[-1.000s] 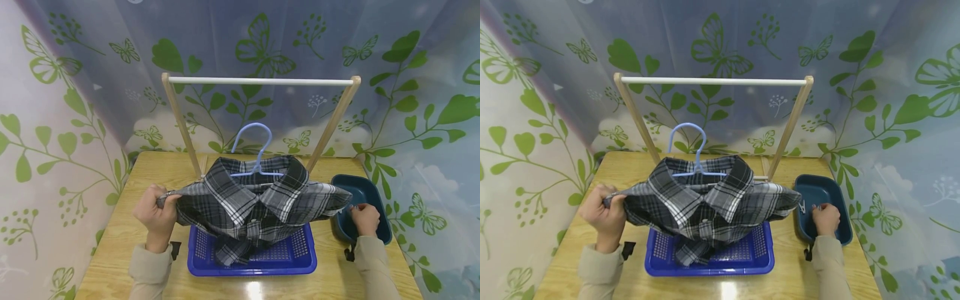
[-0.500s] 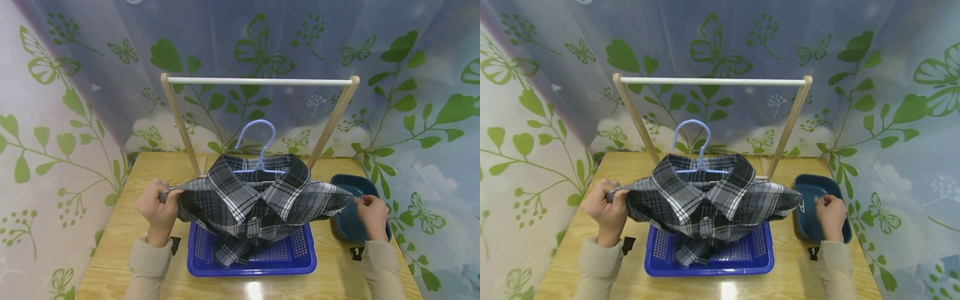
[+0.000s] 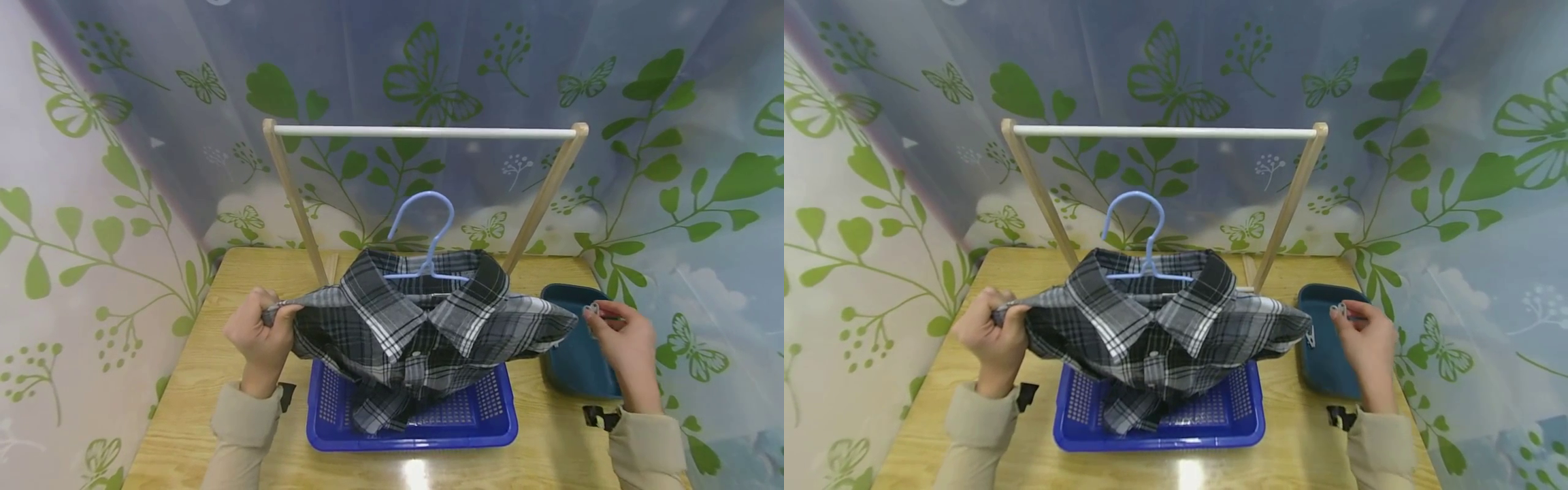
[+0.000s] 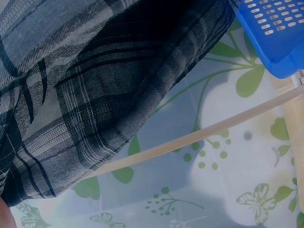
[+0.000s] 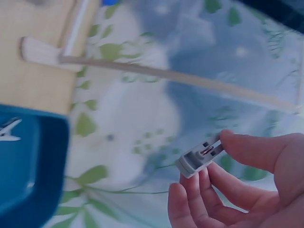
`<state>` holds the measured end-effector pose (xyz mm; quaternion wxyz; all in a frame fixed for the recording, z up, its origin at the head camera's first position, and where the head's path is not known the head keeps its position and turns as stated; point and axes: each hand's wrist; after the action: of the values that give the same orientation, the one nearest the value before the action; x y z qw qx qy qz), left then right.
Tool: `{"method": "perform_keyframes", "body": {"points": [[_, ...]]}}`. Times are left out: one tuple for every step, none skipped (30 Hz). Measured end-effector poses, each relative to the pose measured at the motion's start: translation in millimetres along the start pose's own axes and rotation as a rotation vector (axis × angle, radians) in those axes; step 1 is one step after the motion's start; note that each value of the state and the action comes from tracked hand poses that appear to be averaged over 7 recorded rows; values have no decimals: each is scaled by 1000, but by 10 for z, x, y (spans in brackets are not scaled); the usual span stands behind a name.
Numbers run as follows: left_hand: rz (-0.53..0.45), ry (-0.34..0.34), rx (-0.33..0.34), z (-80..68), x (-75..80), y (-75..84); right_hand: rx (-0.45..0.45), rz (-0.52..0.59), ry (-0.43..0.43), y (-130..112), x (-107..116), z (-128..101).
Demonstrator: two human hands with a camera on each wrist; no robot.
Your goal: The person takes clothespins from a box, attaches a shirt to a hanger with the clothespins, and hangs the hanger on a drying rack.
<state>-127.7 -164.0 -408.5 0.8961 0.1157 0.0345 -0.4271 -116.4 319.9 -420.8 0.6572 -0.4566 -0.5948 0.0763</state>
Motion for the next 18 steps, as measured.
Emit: {"method": "perform_keyframes", "body": {"points": [[1, 0, 1, -1, 1, -4, 5, 6, 5, -43, 28, -54], [0, 1, 1, -3, 1, -9, 11, 16, 11, -86, 50, -106], [-1, 1, 3, -4, 2, -13, 21, 23, 24, -126, 69, -155], [-2, 2, 4, -6, 4, -16, 29, 36, 36, -163, 86, -206], [-2, 2, 5, -10, 6, -21, 32, 41, 44, -201, 104, -259], [-2, 2, 6, -13, 10, -25, 44, 55, 55, -235, 122, -310], [0, 2, 7, -15, 12, -29, 58, 75, 68, -267, 135, -360], [-1, 2, 6, -17, 13, -33, 74, 99, 75, -296, 151, -408], [-2, 1, 6, -20, 15, -36, 90, 122, 80, -323, 167, -457], [-4, 2, 5, -22, 16, -40, 100, 149, 80, -347, 184, -508], [-4, 2, 5, -23, 16, -42, 115, 173, 83, -367, 202, -554], [-5, 1, 5, -23, 16, -42, 133, 201, 89, -387, 217, -597], [-6, 1, 4, -23, 14, -42, 148, 224, 97, -405, 229, -633], [-10, 1, 5, -23, 15, -42, 162, 248, 101, -422, 241, -667], [-11, 0, 5, -23, 15, -41, 174, 269, 107, -441, 252, -703], [-11, 0, 6, -24, 17, -39, 187, 287, 115, -459, 263, -737], [-10, -2, 6, -24, 18, -37, 200, 305, 123, -479, 274, -770], [-10, -2, 7, -23, 19, -35, 211, 318, 126, -503, 285, -805]]}}
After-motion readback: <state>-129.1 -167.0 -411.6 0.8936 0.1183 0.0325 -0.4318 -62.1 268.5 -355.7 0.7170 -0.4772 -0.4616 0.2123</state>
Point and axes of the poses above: each hand's wrist, its own z-axis towards the middle knuckle, its own x-axis out of the back of the hand, y = z × x, and after that the axes turned 10 degrees about -x, right-handed
